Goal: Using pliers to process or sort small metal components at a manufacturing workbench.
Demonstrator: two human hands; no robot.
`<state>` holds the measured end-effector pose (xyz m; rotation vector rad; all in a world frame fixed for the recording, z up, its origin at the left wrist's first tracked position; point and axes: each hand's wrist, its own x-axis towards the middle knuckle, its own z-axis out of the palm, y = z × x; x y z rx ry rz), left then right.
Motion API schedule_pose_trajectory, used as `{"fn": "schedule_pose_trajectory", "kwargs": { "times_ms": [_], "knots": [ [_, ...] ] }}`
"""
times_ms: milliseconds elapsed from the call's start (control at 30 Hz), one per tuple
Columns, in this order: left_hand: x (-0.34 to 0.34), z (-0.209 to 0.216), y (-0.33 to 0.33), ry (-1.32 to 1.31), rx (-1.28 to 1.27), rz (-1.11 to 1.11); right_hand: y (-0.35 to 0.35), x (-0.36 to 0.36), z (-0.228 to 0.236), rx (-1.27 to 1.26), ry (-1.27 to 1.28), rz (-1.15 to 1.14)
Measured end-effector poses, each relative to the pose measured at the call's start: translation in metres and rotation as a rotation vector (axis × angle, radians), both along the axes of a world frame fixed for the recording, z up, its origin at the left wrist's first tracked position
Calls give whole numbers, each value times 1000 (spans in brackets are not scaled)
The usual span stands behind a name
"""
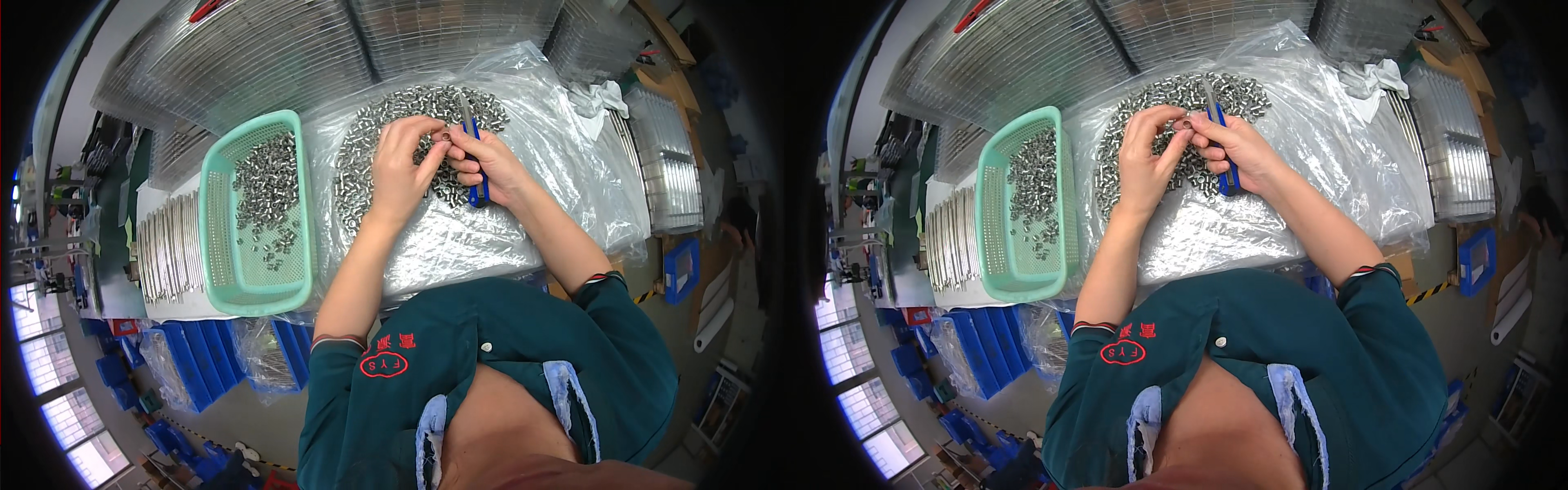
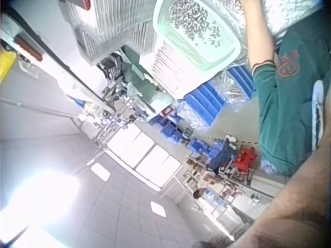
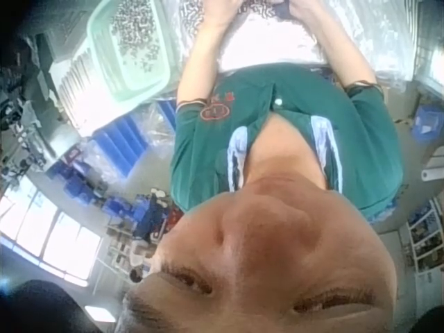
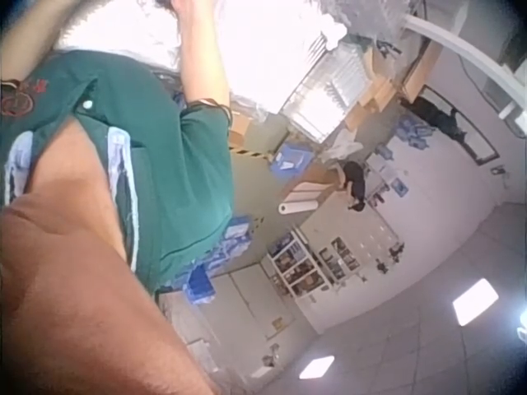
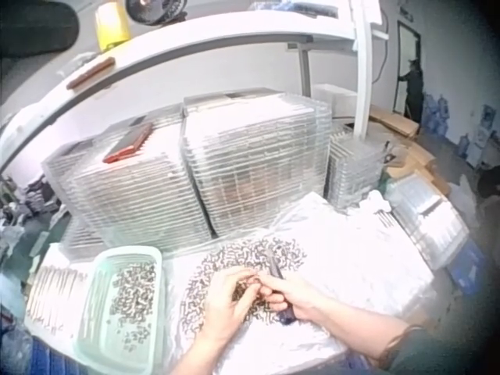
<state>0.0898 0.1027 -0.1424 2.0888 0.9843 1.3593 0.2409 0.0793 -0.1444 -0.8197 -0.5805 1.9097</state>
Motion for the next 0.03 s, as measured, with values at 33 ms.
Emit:
{"fn": "schedule_pose_trajectory", "kwargs": {
  "times_ms": [33],
  "knots": [
    [0,-2,1,-7,-31,2,1,2,-4,-15,67,35]
  ]
}}
